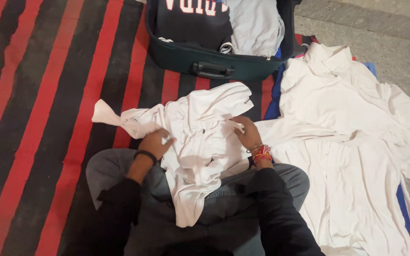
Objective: The person folds a black shirt and a white shirt by hand on a rug and places them into an open suitcase on the floor.
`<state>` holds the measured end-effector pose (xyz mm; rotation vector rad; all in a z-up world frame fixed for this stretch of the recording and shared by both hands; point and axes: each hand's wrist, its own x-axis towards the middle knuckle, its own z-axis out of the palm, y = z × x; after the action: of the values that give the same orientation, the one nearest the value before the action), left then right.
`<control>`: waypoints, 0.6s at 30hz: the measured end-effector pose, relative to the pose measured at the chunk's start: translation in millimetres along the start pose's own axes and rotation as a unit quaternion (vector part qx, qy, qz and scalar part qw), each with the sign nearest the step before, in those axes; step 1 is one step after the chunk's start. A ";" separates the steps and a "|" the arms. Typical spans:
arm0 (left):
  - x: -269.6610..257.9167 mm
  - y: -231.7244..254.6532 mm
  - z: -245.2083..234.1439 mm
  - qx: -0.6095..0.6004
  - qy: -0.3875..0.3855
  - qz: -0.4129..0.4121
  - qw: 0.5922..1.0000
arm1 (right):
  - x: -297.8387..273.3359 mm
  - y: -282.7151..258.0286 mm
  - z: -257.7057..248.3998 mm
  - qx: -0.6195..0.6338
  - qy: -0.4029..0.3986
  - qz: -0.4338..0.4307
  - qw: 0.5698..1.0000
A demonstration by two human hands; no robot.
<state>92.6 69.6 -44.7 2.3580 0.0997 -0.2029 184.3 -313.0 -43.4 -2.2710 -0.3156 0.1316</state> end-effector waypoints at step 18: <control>98.2 -55.9 28.3 0.094 -0.139 -0.107 0.980 | -14.9 1.8 48.0 -0.088 -0.054 0.179 0.978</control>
<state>178.6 90.8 -120.3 2.4780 0.2065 -0.6706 160.8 -283.3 -76.5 -2.4822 0.0311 0.4303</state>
